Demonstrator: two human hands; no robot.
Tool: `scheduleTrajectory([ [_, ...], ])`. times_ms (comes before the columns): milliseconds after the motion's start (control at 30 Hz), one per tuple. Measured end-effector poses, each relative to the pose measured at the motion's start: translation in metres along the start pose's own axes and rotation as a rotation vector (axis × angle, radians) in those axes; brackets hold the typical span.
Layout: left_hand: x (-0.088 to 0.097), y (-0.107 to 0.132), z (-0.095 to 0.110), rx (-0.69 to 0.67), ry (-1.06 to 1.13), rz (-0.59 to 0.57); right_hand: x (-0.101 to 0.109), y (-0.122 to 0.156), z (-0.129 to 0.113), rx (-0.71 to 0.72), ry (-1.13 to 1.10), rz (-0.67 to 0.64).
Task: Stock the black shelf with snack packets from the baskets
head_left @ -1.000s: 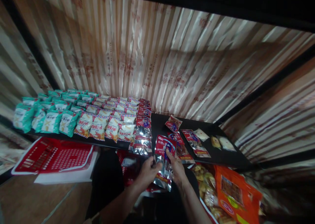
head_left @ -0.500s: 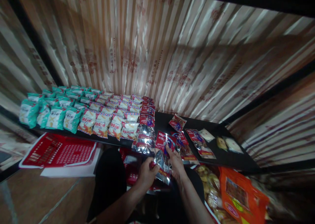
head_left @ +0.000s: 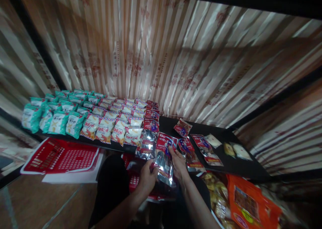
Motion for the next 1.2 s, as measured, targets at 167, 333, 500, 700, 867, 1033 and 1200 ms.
scheduleTrajectory([
  [167,0.006,-0.008,0.000,-0.027,0.022,0.061,-0.011,-0.007,-0.002,0.035,0.028,-0.062],
  [333,0.010,-0.019,-0.002,-0.075,0.062,0.111,-0.019,-0.016,-0.005,0.088,0.072,-0.091],
  [500,0.012,-0.030,-0.004,-0.046,0.072,0.167,-0.022,-0.028,-0.012,0.229,0.296,-0.040],
  [700,0.017,-0.035,-0.002,-0.066,0.031,0.236,-0.030,-0.036,-0.016,0.276,0.359,-0.033],
  [867,0.022,-0.034,0.000,-0.169,-0.078,0.310,-0.038,-0.040,-0.015,0.278,0.321,-0.053],
  [1033,0.015,-0.027,0.004,-0.209,-0.125,0.276,-0.036,-0.044,-0.014,0.230,0.259,-0.044],
  [1200,0.000,-0.020,0.006,-0.255,-0.137,0.258,-0.025,-0.045,-0.020,0.197,0.241,-0.002],
])
Point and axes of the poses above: each hand's wrist, its own y-axis away from the middle knuckle, its own x-axis out of the back of the hand, z = x × y, the point moved 2 cm from there along -y, towards the middle knuckle, and after that the axes turned 7 degrees about -y, right-handed, at the moved point
